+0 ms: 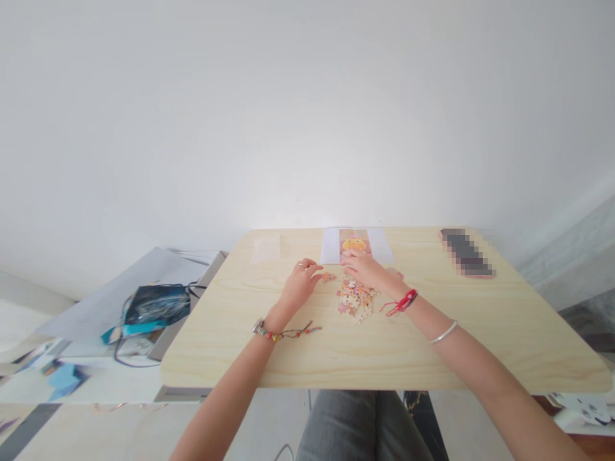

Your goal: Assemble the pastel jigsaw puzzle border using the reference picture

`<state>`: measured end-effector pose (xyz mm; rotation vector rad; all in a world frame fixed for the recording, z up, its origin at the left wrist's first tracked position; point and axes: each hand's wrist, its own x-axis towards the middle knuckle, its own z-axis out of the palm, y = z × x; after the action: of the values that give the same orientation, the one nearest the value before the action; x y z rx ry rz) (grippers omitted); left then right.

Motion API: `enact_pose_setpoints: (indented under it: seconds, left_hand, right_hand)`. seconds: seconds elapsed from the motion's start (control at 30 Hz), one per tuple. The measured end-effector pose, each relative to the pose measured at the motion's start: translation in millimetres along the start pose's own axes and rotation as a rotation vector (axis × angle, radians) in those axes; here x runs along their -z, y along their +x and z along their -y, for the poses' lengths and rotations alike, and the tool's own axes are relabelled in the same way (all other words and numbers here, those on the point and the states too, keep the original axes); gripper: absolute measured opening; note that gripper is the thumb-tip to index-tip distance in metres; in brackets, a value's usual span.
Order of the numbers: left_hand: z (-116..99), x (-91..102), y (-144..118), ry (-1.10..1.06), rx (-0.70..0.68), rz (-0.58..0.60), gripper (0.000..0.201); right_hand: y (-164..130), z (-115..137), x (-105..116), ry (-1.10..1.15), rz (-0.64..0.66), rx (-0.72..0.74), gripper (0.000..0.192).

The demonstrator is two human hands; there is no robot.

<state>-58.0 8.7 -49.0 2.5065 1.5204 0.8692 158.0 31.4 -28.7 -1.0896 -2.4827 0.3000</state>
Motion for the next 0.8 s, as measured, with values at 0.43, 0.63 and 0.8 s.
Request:
enact_pose_setpoints:
  seconds: [0.43,0.63,0.8]
  left_hand:
    - [-40,-24.7,29,0.100,0.018,0.093,0.018]
    - [-39,-35.8,40,0.121,0.041,0.127,0.009]
    - [-39,-39.5,41,0.102,0.047,0.138,0.010]
  right_hand:
    - [-8,-27,2,0.091,0.055,-0.058,0.029]
    - [7,-24,-3,0.080,0.094,0.005,0.016]
    - [0,-26,-4,0.027,0.078,0.023,0.012]
